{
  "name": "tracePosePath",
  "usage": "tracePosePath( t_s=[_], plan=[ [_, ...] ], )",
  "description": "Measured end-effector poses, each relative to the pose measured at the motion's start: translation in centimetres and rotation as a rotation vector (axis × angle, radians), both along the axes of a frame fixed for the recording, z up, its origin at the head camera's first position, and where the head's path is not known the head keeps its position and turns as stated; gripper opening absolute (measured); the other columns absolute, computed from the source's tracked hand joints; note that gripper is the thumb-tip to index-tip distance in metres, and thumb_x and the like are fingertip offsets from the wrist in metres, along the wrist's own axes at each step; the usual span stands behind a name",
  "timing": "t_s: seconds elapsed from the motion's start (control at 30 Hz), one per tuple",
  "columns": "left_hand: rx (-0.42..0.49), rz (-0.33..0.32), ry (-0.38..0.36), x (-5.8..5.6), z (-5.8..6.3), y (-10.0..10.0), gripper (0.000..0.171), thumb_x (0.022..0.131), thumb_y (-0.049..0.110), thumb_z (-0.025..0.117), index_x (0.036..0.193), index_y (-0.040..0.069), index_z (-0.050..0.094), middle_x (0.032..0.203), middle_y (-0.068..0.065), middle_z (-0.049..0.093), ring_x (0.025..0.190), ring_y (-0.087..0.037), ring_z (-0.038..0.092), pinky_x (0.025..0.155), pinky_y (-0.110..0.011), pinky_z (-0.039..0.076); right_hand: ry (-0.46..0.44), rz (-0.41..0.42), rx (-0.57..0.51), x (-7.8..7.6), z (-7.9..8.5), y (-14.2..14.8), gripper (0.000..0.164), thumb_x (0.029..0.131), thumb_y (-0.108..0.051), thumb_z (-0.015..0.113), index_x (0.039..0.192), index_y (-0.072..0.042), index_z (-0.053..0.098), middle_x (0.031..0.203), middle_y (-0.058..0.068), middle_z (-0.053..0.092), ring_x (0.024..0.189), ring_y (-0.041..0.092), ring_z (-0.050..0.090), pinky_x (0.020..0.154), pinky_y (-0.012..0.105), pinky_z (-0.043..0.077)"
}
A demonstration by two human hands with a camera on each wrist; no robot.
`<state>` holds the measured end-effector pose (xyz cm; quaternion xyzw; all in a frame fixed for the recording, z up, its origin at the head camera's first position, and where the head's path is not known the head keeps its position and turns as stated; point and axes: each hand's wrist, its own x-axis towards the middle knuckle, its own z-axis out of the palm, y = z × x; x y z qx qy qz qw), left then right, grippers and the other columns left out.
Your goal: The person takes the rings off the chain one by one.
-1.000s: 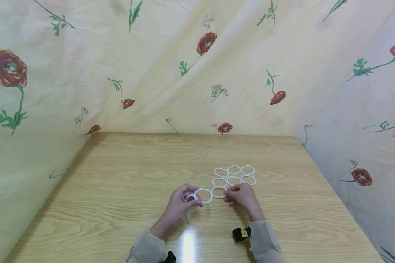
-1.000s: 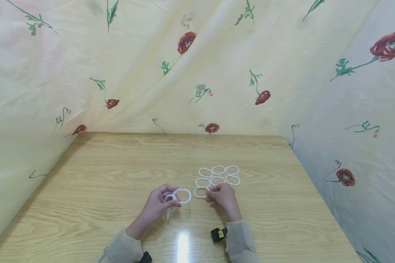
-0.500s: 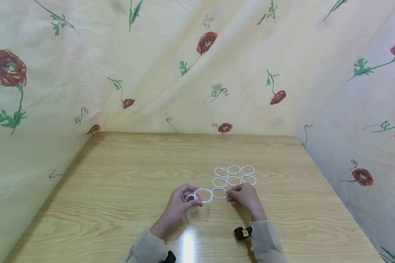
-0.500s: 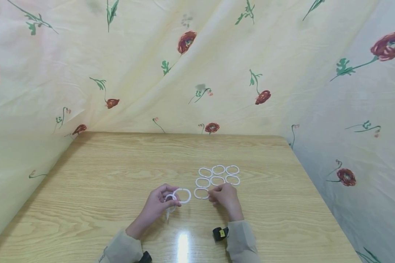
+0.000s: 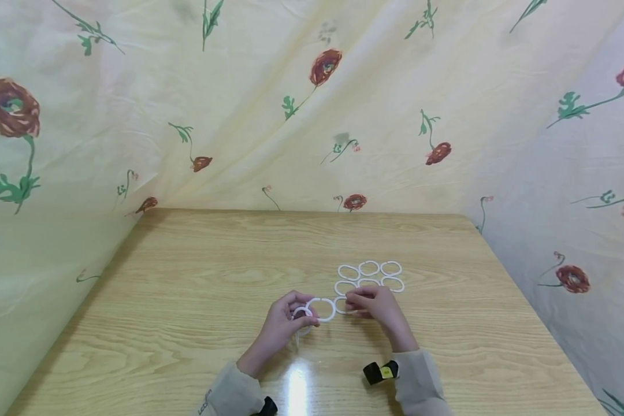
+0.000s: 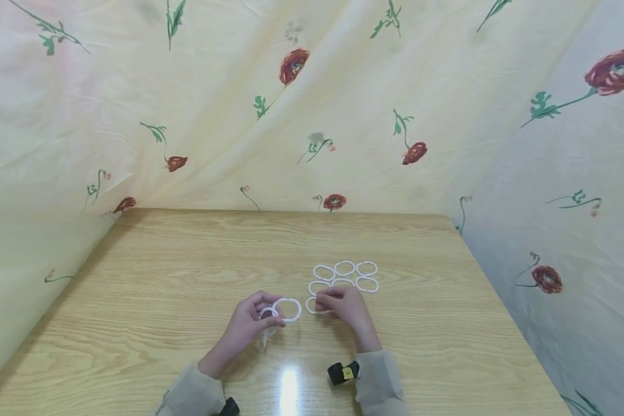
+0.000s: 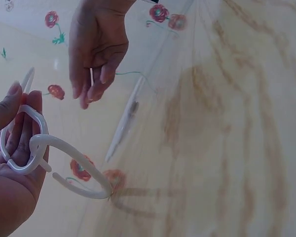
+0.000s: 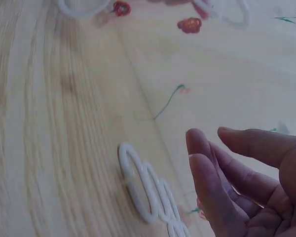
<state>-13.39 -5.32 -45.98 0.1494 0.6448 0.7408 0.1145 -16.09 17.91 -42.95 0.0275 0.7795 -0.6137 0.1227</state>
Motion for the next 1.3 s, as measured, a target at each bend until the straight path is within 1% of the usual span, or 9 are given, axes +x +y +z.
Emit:
tracePosePath(
  t_s=[0.1, 0.27, 0.33, 0.5, 0.67, 0.9, 1.1, 1.3],
  plan=[
    [-0.004, 0.005, 0.003, 0.0, 0.1, 0.0, 0.040, 0.086, -0.004, 0.066, 0.121, -0.014, 0.049, 0.096, -0.028, 0.066, 0.079, -0.004, 0.067, 0.074, -0.016, 0.058, 0.009, 0.080, -0.042, 0.1, 0.3, -0.2, 0.033, 0.093, -0.010, 0.063, 0.113, 0.017, 0.061, 0.090, 0.010, 0.075, 0.078, 0.009, 0.071, 0.077, 0.034, 0.062],
    [-0.006, 0.000, 0.022, 0.1, 0.3, 0.0, 0.040, 0.087, -0.003, 0.066, 0.121, -0.016, 0.048, 0.098, -0.036, 0.063, 0.080, -0.003, 0.066, 0.076, -0.016, 0.058, 0.021, 0.209, -0.095, 0.5, 0.8, -0.2, 0.036, 0.094, -0.012, 0.064, 0.113, 0.018, 0.060, 0.091, 0.006, 0.075, 0.080, 0.008, 0.071, 0.077, 0.033, 0.062],
    [-0.007, -0.003, 0.028, 0.1, 0.3, 0.0, 0.041, 0.087, -0.003, 0.066, 0.121, -0.016, 0.048, 0.100, -0.039, 0.062, 0.080, -0.002, 0.066, 0.076, -0.016, 0.058, 0.023, 0.247, -0.100, 0.6, 1.0, -0.3, 0.037, 0.093, -0.013, 0.065, 0.112, 0.017, 0.060, 0.090, 0.003, 0.074, 0.081, 0.009, 0.071, 0.076, 0.032, 0.062],
    [-0.018, 0.004, 0.020, 0.0, 0.2, 0.0, 0.041, 0.086, -0.002, 0.067, 0.122, -0.013, 0.049, 0.099, -0.034, 0.064, 0.080, -0.002, 0.066, 0.075, -0.016, 0.058, 0.016, 0.309, -0.108, 0.9, 1.4, -0.7, 0.039, 0.092, -0.015, 0.066, 0.112, 0.018, 0.059, 0.086, -0.004, 0.074, 0.079, 0.009, 0.070, 0.075, 0.033, 0.062],
    [-0.017, 0.010, 0.017, 0.0, 0.2, 0.0, 0.041, 0.086, -0.003, 0.067, 0.123, -0.012, 0.049, 0.100, -0.035, 0.063, 0.081, -0.002, 0.066, 0.075, -0.015, 0.057, 0.014, 0.327, -0.111, 1.3, 1.7, -1.2, 0.040, 0.091, -0.014, 0.066, 0.111, 0.019, 0.058, 0.083, -0.005, 0.073, 0.077, 0.008, 0.070, 0.072, 0.033, 0.062],
    [-0.010, 0.002, 0.032, 0.1, 0.2, -0.1, 0.043, 0.086, -0.002, 0.068, 0.123, -0.012, 0.049, 0.102, -0.038, 0.062, 0.081, -0.002, 0.066, 0.075, -0.014, 0.057, 0.008, 0.314, -0.099, 1.5, 2.0, -1.7, 0.036, 0.091, -0.014, 0.066, 0.107, 0.018, 0.060, 0.081, -0.007, 0.071, 0.075, 0.008, 0.068, 0.068, 0.028, 0.062],
    [-0.025, -0.002, 0.028, 0.0, 0.1, -0.1, 0.046, 0.085, 0.003, 0.071, 0.124, -0.009, 0.050, 0.105, -0.037, 0.063, 0.083, -0.003, 0.066, 0.075, -0.015, 0.057, 0.012, 0.306, -0.105, 1.6, 2.0, -1.8, 0.037, 0.092, -0.012, 0.065, 0.108, 0.020, 0.058, 0.077, -0.006, 0.070, 0.074, 0.008, 0.067, 0.064, 0.024, 0.061],
    [-0.008, -0.023, 0.039, 0.0, 0.1, -0.1, 0.050, 0.085, 0.007, 0.072, 0.125, -0.009, 0.048, 0.108, -0.038, 0.063, 0.086, -0.005, 0.068, 0.077, -0.016, 0.058, 0.017, 0.296, -0.108, 1.4, 1.9, -1.7, 0.039, 0.093, -0.011, 0.064, 0.110, 0.023, 0.055, 0.077, -0.006, 0.068, 0.073, 0.007, 0.067, 0.062, 0.023, 0.060]
  ],
)
